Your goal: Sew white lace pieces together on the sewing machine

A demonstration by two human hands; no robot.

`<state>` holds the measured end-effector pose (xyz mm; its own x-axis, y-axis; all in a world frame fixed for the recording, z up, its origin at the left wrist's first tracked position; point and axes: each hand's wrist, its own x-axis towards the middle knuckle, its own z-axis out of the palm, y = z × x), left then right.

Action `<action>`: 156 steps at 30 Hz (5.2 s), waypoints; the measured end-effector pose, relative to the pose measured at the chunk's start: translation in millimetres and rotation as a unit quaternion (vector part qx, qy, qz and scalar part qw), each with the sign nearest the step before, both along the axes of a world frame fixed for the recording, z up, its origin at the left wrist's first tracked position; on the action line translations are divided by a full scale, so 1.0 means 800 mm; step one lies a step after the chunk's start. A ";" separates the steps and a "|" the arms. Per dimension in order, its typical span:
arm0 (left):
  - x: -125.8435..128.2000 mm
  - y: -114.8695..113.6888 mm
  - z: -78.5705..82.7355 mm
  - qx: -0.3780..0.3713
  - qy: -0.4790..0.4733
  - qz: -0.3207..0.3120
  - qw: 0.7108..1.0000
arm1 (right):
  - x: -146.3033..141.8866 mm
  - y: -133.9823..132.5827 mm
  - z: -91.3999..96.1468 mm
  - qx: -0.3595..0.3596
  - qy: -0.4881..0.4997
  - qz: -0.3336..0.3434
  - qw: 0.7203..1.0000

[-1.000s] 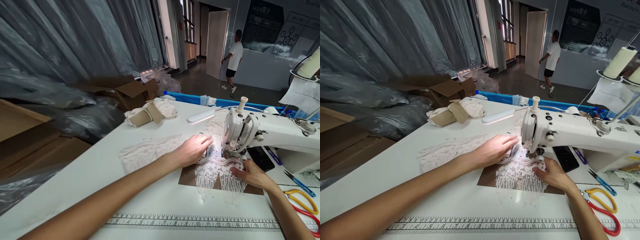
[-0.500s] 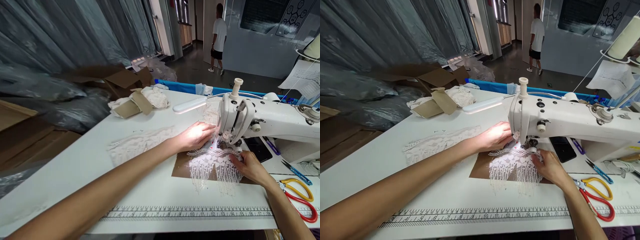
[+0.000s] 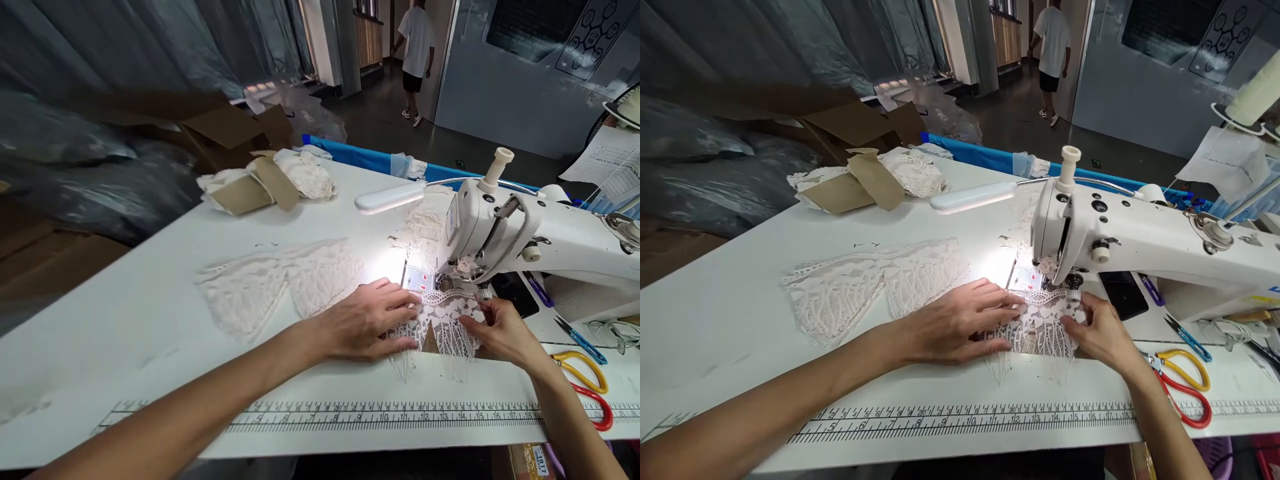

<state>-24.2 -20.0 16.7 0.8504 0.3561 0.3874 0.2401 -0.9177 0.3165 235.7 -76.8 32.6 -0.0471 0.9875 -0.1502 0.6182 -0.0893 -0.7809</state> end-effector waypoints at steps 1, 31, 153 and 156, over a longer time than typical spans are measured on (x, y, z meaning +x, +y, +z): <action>0.000 -0.002 0.001 -0.049 -0.021 0.027 0.998 | -0.010 -0.002 0.000 -0.031 0.049 -0.013 0.998; 0.000 0.001 0.012 -0.401 -0.036 0.266 0.876 | -0.013 0.020 -0.036 0.186 -0.189 0.187 0.946; 0.038 0.010 -0.020 0.152 0.017 0.050 0.987 | -0.007 0.009 -0.038 0.293 -0.204 0.235 0.904; 0.037 0.011 -0.015 0.165 0.010 0.040 0.986 | -0.008 0.007 -0.037 0.300 -0.219 0.238 0.898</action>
